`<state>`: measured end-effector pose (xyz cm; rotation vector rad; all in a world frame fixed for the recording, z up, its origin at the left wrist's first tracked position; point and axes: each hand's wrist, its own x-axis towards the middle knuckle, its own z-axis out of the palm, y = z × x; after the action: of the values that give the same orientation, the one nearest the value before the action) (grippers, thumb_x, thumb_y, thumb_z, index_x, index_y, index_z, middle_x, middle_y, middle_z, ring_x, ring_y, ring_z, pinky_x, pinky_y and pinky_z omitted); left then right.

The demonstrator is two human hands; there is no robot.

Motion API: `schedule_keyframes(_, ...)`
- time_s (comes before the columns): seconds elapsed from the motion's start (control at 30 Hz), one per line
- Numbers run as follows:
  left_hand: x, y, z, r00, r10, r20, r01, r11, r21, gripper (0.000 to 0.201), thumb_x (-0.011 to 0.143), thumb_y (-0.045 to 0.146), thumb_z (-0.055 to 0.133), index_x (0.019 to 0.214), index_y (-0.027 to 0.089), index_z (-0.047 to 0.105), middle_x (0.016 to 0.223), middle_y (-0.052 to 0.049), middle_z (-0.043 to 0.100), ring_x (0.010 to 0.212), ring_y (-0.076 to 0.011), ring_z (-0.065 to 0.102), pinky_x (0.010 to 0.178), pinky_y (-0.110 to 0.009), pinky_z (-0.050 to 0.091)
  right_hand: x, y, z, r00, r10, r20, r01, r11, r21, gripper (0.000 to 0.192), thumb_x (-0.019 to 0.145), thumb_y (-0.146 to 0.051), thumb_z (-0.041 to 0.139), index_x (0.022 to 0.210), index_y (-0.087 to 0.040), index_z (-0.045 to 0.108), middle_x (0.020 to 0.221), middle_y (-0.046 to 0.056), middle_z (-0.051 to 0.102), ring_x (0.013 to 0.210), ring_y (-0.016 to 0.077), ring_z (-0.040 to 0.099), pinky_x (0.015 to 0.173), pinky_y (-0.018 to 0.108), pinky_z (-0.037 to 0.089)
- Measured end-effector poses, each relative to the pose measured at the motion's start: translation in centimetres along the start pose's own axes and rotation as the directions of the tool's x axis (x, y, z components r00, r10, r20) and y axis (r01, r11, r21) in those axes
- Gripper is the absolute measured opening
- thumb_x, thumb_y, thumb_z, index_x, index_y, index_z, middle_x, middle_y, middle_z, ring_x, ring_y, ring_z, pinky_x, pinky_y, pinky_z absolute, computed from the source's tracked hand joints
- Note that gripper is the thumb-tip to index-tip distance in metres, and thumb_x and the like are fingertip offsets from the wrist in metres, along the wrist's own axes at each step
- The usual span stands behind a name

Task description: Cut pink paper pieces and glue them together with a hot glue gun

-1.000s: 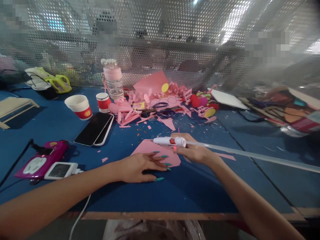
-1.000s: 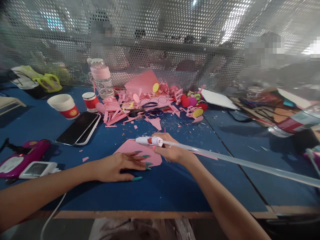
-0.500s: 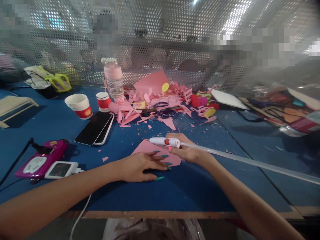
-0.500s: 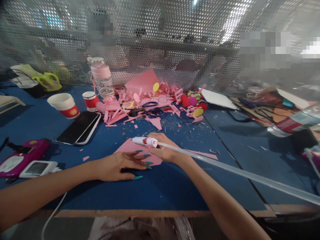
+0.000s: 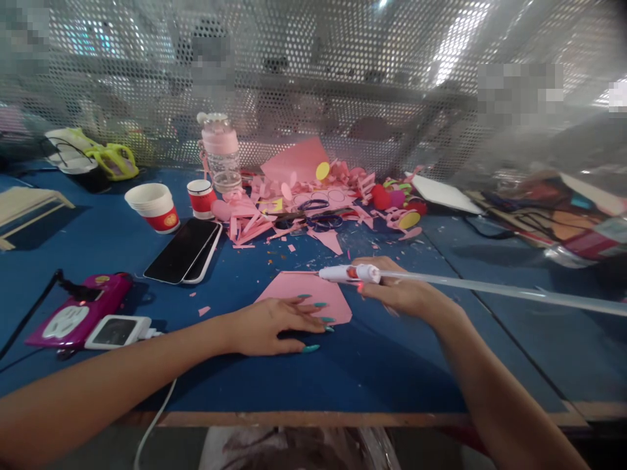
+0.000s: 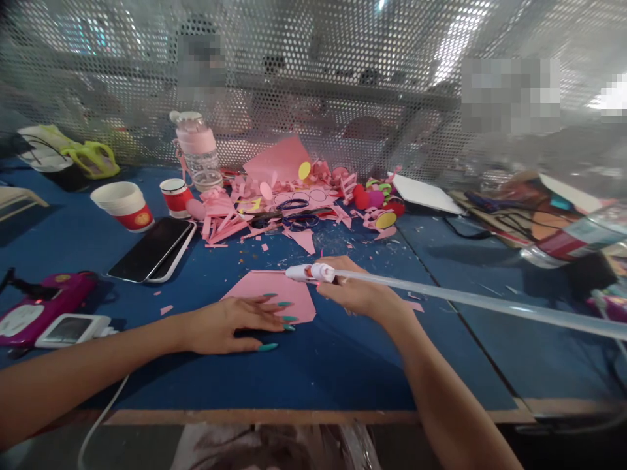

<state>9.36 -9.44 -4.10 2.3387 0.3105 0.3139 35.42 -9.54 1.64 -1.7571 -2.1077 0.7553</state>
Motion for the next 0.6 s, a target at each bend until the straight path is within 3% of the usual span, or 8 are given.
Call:
schedule_keyframes(0.17, 0.0, 0.0, 0.0, 1.0, -0.003, 0.002, 0.003, 1.0, -0.01, 0.042, 0.089, 0.024, 0.052, 0.131, 0.023, 0.049, 0.135, -0.002, 0.051, 0.136, -0.0169, 0.029, 0.115, -0.038, 0.02, -0.4, 1.1, -0.7, 0.994, 0.094, -0.049, -0.096, 0.994, -0.051, 0.028, 0.07, -0.032, 0.057, 0.096, -0.022, 0.062, 0.091, 0.004, 0.063, 0.065, 0.0154, 0.059, 0.054, 0.024, 0.047)
schedule_keyframes(0.27, 0.0, 0.0, 0.0, 1.0, 0.004, -0.016, -0.004, 1.0, -0.022, 0.042, 0.089, 0.024, 0.052, 0.132, 0.025, 0.049, 0.135, -0.001, 0.051, 0.136, -0.0175, 0.03, 0.115, -0.039, 0.02, -0.5, 1.5, -1.2, 0.988, 0.153, 0.016, -0.152, 0.987, -0.043, 0.019, 0.073, -0.038, 0.055, 0.081, -0.022, 0.062, 0.074, 0.002, 0.062, 0.054, 0.0132, 0.056, 0.047, 0.023, 0.044)
schedule_keyframes(0.4, 0.0, -0.1, 0.1, 1.0, 0.01, -0.017, -0.01, 0.999, -0.037, 0.044, 0.089, 0.024, 0.053, 0.132, 0.027, 0.048, 0.135, -0.001, 0.051, 0.136, -0.0182, 0.03, 0.114, -0.04, 0.02, -0.7, 1.4, -2.5, 0.955, 0.278, 0.106, -0.272, 0.96, -0.064, 0.024, 0.076, -0.041, 0.051, 0.067, -0.02, 0.058, 0.053, -0.001, 0.052, 0.043, 0.0118, 0.048, 0.041, 0.024, 0.038)
schedule_keyframes(0.6, 0.1, 0.1, -0.1, 1.0, 0.018, 0.004, -0.018, 1.0, -0.021, 0.044, 0.089, 0.023, 0.052, 0.133, 0.024, 0.047, 0.135, -0.003, 0.05, 0.136, -0.0179, 0.029, 0.115, -0.04, 0.019, -1.1, 1.9, -4.6, 0.965, 0.262, -0.006, -0.262, 0.964, 0.038, 0.021, 0.076, -0.035, 0.046, 0.066, -0.018, 0.054, 0.061, 0.003, 0.053, 0.045, 0.012, 0.047, 0.047, 0.027, 0.041)
